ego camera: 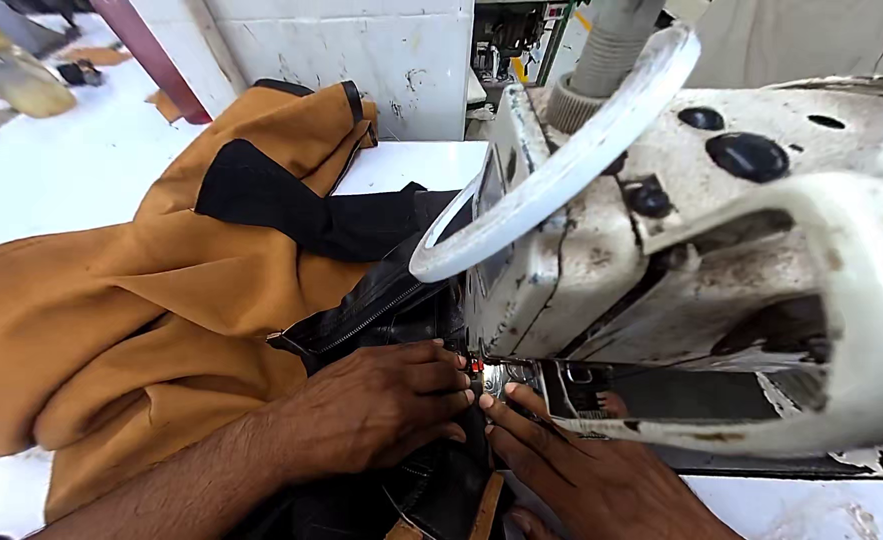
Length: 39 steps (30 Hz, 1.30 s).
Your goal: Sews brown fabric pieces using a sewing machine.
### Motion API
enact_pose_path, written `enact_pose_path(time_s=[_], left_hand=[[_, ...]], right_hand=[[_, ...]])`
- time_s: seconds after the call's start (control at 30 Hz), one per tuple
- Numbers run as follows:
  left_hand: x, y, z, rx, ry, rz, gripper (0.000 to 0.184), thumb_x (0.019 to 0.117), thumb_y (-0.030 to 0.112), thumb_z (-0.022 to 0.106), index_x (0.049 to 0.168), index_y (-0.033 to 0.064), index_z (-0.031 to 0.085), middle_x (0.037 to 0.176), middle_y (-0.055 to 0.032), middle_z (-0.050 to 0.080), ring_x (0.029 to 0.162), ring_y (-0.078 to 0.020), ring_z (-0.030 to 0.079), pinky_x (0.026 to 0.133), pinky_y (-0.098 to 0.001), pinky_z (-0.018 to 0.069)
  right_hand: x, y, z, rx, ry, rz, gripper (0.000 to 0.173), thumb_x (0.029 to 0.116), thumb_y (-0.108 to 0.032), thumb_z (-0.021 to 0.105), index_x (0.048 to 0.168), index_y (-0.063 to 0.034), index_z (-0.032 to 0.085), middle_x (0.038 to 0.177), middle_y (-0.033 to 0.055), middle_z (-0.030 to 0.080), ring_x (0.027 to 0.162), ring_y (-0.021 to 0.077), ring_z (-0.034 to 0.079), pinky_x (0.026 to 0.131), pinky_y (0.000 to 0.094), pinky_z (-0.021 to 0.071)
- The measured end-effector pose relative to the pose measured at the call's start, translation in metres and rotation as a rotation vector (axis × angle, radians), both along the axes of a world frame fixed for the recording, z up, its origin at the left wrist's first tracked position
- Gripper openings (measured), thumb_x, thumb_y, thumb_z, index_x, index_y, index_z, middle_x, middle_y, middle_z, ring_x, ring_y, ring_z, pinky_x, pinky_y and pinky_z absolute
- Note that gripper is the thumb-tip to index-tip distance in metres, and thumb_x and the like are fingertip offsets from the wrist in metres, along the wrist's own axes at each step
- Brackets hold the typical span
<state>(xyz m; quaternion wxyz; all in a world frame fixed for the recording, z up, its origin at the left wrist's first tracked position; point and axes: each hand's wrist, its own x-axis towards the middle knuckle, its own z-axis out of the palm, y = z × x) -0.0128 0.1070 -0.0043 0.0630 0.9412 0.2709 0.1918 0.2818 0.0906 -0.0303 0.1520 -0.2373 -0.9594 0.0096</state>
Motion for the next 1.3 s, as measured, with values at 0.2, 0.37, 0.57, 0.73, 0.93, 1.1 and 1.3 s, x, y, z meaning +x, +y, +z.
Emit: enact_pose_path(time_s=[0.2, 0.37, 0.57, 0.73, 0.93, 1.1, 1.3], left_hand=[[-0.002, 0.011, 0.003, -0.024, 0.023, -0.021, 0.035, 0.1079, 0.036, 0.050, 0.117, 0.0149, 0.076, 0.118, 0.0009, 0.074, 0.127, -0.0131, 0.061, 0.112, -0.0288, 0.0455], [-0.003, 0.018, 0.004, -0.033, 0.023, -0.050, 0.034, 0.1078, 0.035, 0.050, 0.115, 0.0133, 0.076, 0.116, 0.0003, 0.073, 0.125, -0.0132, 0.061, 0.110, -0.0281, 0.0463], [-0.006, 0.022, 0.007, 0.027, 0.010, -0.121, 0.032, 0.1073, 0.032, 0.052, 0.114, 0.0135, 0.076, 0.114, 0.0000, 0.073, 0.119, -0.0104, 0.063, 0.103, -0.0237, 0.0490], [-0.010, 0.029, 0.001, -0.013, 0.005, -0.191, 0.032, 0.1076, 0.030, 0.052, 0.118, 0.0111, 0.075, 0.118, -0.0030, 0.072, 0.124, -0.0153, 0.062, 0.105, -0.0283, 0.0504], [-0.011, 0.034, 0.007, 0.000, 0.006, -0.199, 0.032, 0.1080, 0.032, 0.050, 0.115, 0.0138, 0.076, 0.115, -0.0019, 0.073, 0.118, -0.0141, 0.064, 0.099, -0.0271, 0.0522], [-0.013, 0.040, 0.011, -0.026, 0.056, -0.195, 0.034, 0.1085, 0.033, 0.048, 0.116, 0.0141, 0.075, 0.113, -0.0015, 0.072, 0.110, -0.0129, 0.066, 0.091, -0.0286, 0.0548], [-0.015, 0.045, 0.005, -0.054, 0.060, -0.176, 0.035, 0.1084, 0.035, 0.048, 0.117, 0.0172, 0.076, 0.115, 0.0020, 0.073, 0.109, -0.0097, 0.067, 0.090, -0.0288, 0.0558]], right_hand=[[-0.001, 0.002, 0.003, -0.087, -0.023, -0.042, 0.053, 0.1039, -0.058, 0.037, 0.136, -0.0213, 0.058, 0.152, -0.0008, 0.055, 0.146, 0.0269, 0.043, 0.115, 0.0603, 0.0307], [-0.001, 0.003, 0.003, -0.101, -0.024, -0.052, 0.055, 0.1030, -0.061, 0.037, 0.136, -0.0216, 0.058, 0.153, -0.0012, 0.055, 0.147, 0.0287, 0.042, 0.113, 0.0621, 0.0314], [0.000, 0.003, 0.002, -0.061, -0.009, -0.010, 0.050, 0.1047, -0.057, 0.035, 0.132, -0.0220, 0.058, 0.151, -0.0031, 0.056, 0.146, 0.0265, 0.043, 0.114, 0.0598, 0.0310], [0.001, 0.003, 0.004, -0.127, -0.011, -0.018, 0.051, 0.1043, -0.057, 0.038, 0.134, -0.0215, 0.059, 0.151, -0.0017, 0.057, 0.146, 0.0282, 0.043, 0.114, 0.0605, 0.0311], [0.000, 0.004, 0.008, -0.241, -0.019, -0.027, 0.053, 0.1045, -0.054, 0.039, 0.139, -0.0186, 0.058, 0.153, 0.0014, 0.055, 0.147, 0.0288, 0.043, 0.118, 0.0613, 0.0257], [-0.001, 0.003, 0.013, -0.338, -0.042, -0.067, 0.056, 0.1041, -0.055, 0.042, 0.139, -0.0151, 0.060, 0.153, 0.0047, 0.054, 0.146, 0.0311, 0.043, 0.118, 0.0612, 0.0260], [-0.002, 0.004, 0.010, -0.300, -0.017, -0.066, 0.061, 0.1027, -0.059, 0.041, 0.147, -0.0181, 0.052, 0.153, 0.0047, 0.054, 0.148, 0.0358, 0.040, 0.118, 0.0643, 0.0275]])
